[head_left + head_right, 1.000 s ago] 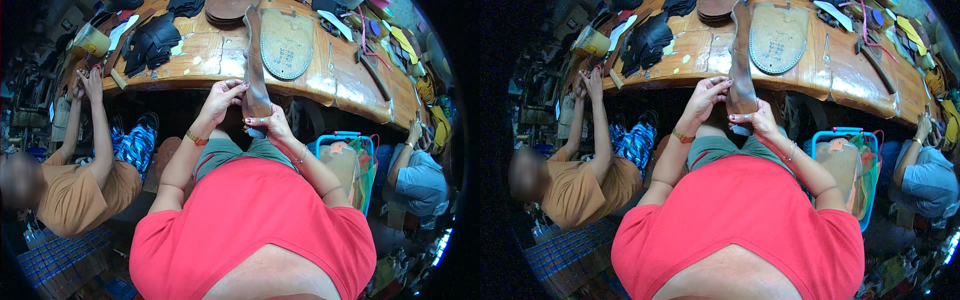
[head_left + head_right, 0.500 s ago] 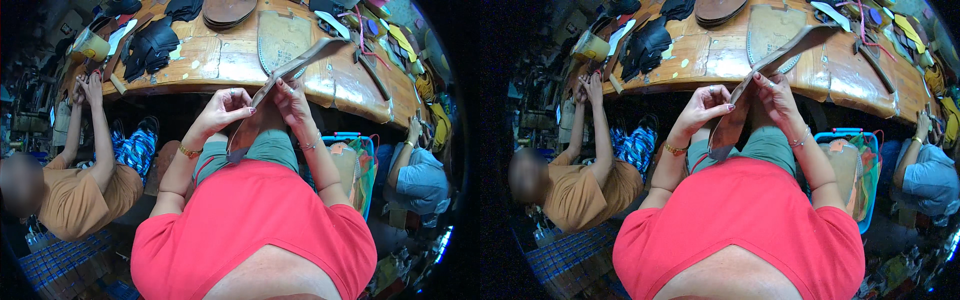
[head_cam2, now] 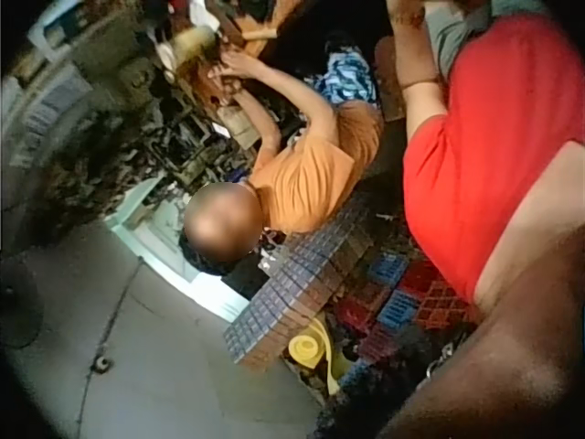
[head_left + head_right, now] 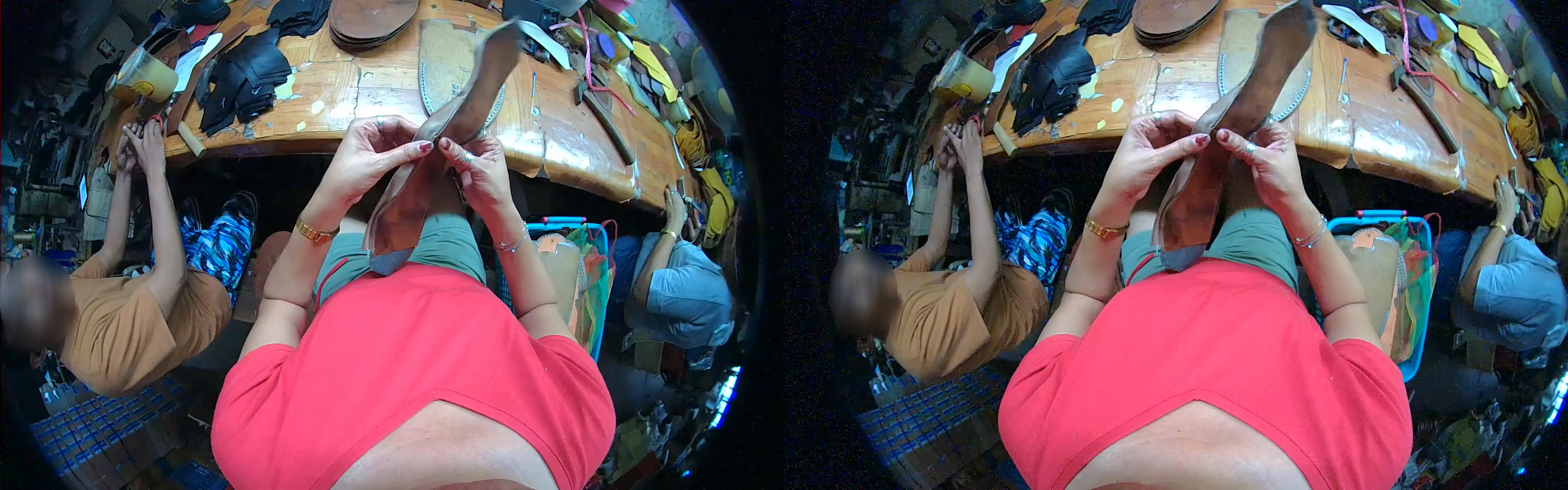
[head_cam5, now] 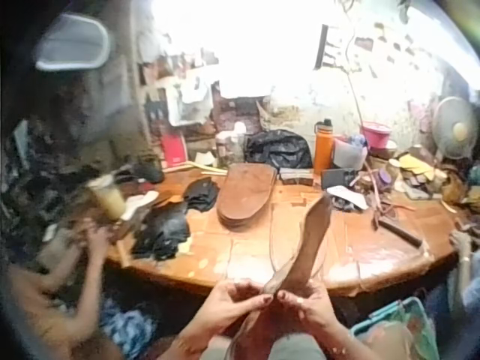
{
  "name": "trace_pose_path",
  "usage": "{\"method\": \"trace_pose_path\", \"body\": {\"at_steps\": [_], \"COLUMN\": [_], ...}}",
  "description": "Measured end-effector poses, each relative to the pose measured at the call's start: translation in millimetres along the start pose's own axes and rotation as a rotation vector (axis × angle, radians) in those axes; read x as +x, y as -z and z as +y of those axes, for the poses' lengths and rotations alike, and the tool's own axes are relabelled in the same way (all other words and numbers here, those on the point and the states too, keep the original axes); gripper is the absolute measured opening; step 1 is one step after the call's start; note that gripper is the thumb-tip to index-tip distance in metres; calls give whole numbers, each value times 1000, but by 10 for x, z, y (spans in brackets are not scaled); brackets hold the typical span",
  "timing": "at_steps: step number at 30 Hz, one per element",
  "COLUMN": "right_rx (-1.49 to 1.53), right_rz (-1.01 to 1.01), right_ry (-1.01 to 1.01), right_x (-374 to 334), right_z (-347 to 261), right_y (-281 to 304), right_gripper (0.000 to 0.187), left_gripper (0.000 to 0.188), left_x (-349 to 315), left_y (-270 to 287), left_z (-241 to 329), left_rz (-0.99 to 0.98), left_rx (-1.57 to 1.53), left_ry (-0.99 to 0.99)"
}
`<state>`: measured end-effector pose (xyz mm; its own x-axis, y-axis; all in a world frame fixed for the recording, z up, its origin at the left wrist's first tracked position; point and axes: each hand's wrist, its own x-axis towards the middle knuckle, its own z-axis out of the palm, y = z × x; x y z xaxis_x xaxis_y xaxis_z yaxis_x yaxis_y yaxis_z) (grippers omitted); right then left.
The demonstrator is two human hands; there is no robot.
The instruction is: The person is working on a leather item, likely a shoe sole or insole, at a cluttered workbench. They use a small tool to mark or punch holes along the edge of the leather piece, which is placed on a wooden board. The person also handles a separate strip of leather, folding and inspecting it.
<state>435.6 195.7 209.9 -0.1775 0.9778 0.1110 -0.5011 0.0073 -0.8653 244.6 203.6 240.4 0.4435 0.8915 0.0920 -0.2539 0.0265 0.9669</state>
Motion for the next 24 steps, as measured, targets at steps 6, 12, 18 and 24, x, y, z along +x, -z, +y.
{"method": "trace_pose_path", "body": {"at_steps": [6, 12, 18, 24], "right_rx": [-27, -212, -206, 50], "right_rz": [28, 146, 186, 150], "right_ry": [106, 369, 451, 219], "right_x": [26, 17, 24, 41], "right_z": [-1, 84, 162, 159], "right_y": [-59, -139, -204, -154], "right_gripper": [18, 19, 19, 17], "left_gripper": [8, 20, 28, 27], "left_x": [-28, -39, -34, -62], "left_y": [-145, -253, -203, -212], "left_z": [-17, -118, -180, -44], "left_rz": [221, 397, 347, 288], "left_rx": [381, 1254, 1282, 1054], "left_ry": [-175, -881, -1019, -673]}}
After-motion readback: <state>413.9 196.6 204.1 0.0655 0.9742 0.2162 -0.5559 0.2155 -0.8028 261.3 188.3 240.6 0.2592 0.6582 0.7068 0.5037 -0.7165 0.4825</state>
